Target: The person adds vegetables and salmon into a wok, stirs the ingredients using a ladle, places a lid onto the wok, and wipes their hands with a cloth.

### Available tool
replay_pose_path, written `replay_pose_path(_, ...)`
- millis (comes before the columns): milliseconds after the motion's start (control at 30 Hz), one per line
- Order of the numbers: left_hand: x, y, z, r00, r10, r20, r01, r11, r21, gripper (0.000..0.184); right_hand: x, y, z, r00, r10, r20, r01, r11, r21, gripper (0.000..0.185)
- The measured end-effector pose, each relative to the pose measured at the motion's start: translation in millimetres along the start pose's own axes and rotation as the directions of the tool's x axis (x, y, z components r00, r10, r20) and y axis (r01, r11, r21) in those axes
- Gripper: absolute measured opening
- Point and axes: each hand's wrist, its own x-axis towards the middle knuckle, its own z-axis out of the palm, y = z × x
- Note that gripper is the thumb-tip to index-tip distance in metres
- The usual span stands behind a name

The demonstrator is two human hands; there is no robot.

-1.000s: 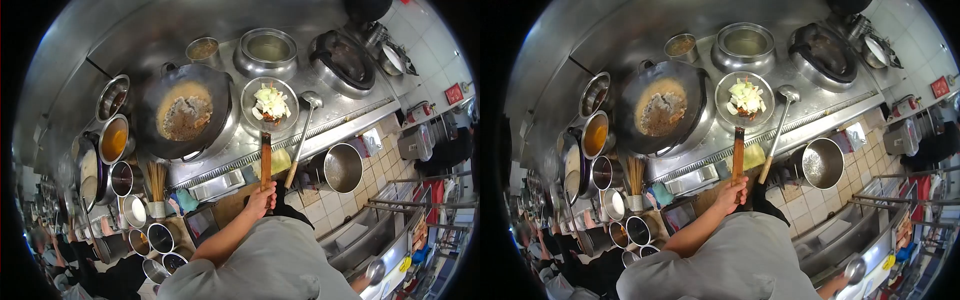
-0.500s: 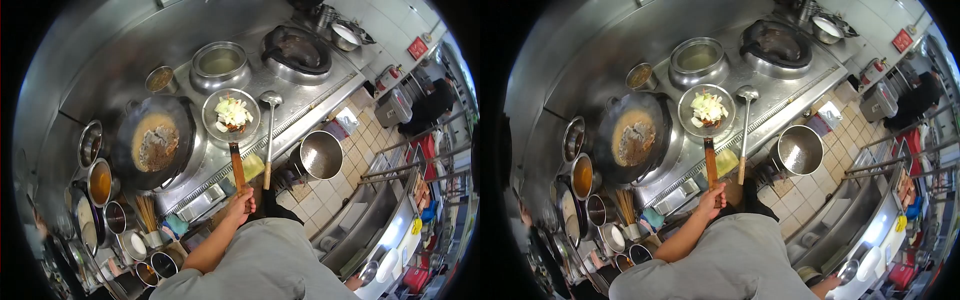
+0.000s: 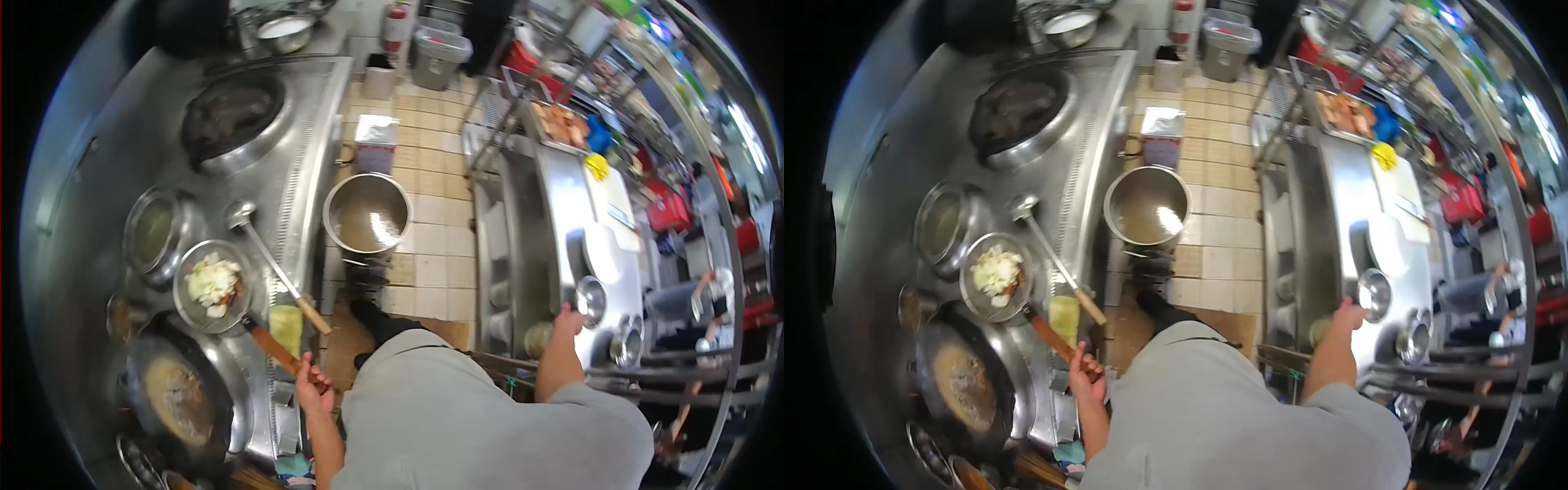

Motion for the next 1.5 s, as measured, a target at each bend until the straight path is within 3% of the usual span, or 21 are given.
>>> replay_pose_path(67,4,-2,-2,0.999,0.000,-0.041,0.001,1.000,0.022,0.027,-72,-3,0,0.993,0.060,0.100,-0.033,0.969,-0.245,0.067)
replay_pose_path(133,-7,2,19,0.992,0.008,-0.125,0.001,0.997,0.073,0.026,-146,29,3,0.909,0.121,0.398,0.124,0.834,-0.538,0.044)
replay_pose_path(200,-8,-3,10,0.997,0.042,-0.057,-0.043,0.999,-0.010,0.029,-182,100,3,0.494,0.394,0.775,0.479,0.620,-0.621,0.035)
replay_pose_path(233,-11,-1,19,0.995,0.067,-0.078,-0.066,0.998,0.006,0.030,-226,135,-3,0.322,0.476,0.819,0.525,0.630,-0.572,0.029)
replay_pose_path(333,-20,0,24,0.984,0.138,-0.111,-0.136,0.990,0.031,0.032,-378,209,-21,-0.256,0.733,0.630,0.792,0.533,-0.298,0.022)
replay_pose_path(367,-20,1,26,0.980,0.163,-0.113,-0.160,0.986,0.038,0.032,-425,229,-35,-0.420,0.725,0.545,0.747,0.618,-0.245,0.025)
replay_pose_path(467,-19,-5,17,0.961,0.225,-0.160,-0.221,0.974,0.040,0.031,-524,275,-68,-0.275,0.961,0.033,0.752,0.236,-0.615,0.023)
replay_pose_path(533,-21,-10,13,0.943,0.258,-0.208,-0.256,0.966,0.039,0.029,-532,327,-82,-0.313,0.870,-0.382,0.704,-0.058,-0.708,0.023)
replay_pose_path(600,-19,-8,18,0.910,0.307,-0.279,-0.303,0.951,0.057,0.028,-551,321,-86,-0.249,0.849,-0.465,0.693,-0.179,-0.698,0.021)
replay_pose_path(700,-24,-10,31,0.814,0.383,-0.436,-0.382,0.919,0.094,0.028,-569,292,-40,-0.218,0.955,-0.202,0.742,0.028,-0.670,0.017)
replay_pose_path(733,-22,-12,32,0.771,0.413,-0.485,-0.417,0.903,0.104,0.028,-552,312,-32,-0.369,0.901,0.226,0.829,0.429,-0.359,0.017)
replay_pose_path(767,-22,-16,31,0.724,0.437,-0.534,-0.449,0.886,0.117,0.028,-555,308,-6,-0.369,0.887,0.277,0.852,0.442,-0.281,0.018)
replay_pose_path(800,-24,-24,22,0.673,0.462,-0.578,-0.451,0.875,0.174,0.029,-589,261,24,-0.294,0.936,0.192,0.884,0.343,-0.318,0.016)
replay_pose_path(967,-28,-18,26,0.380,0.547,-0.746,-0.548,0.783,0.295,0.027,-618,267,93,-0.465,0.875,-0.139,0.853,0.400,-0.335,0.015)
replay_pose_path(1033,-25,-7,34,0.261,0.616,-0.743,-0.592,0.710,0.381,0.023,-681,277,100,-0.485,0.867,-0.114,0.855,0.443,-0.270,0.020)
replay_pose_path(1167,-1,36,68,0.167,0.752,-0.637,-0.497,0.622,0.605,0.020,-802,326,83,-0.761,0.646,0.050,0.646,0.749,0.148,0.037)
replay_pose_path(1233,27,64,87,0.218,0.831,-0.512,-0.466,0.550,0.693,0.025,-834,403,60,-0.983,0.015,0.182,0.108,0.851,0.514,0.026)
replay_pose_path(1300,63,87,106,0.282,0.874,-0.396,-0.457,0.485,0.746,0.032,-859,420,55,-0.856,0.505,0.109,0.514,0.813,0.274,0.021)
replay_pose_path(1367,108,109,112,0.364,0.892,-0.267,-0.482,0.426,0.765,0.041,-889,388,55,-0.643,0.765,-0.027,0.761,0.642,0.091,0.016)
replay_pose_path(1433,143,141,128,0.417,0.885,-0.208,-0.434,0.395,0.810,0.053,-911,366,61,-0.473,0.834,-0.284,0.878,0.421,-0.228,0.011)
replay_pose_path(1500,174,173,132,0.447,0.883,-0.144,-0.221,0.265,0.939,0.069,-919,361,77,-0.399,0.692,-0.602,0.829,-0.009,-0.559,0.008)
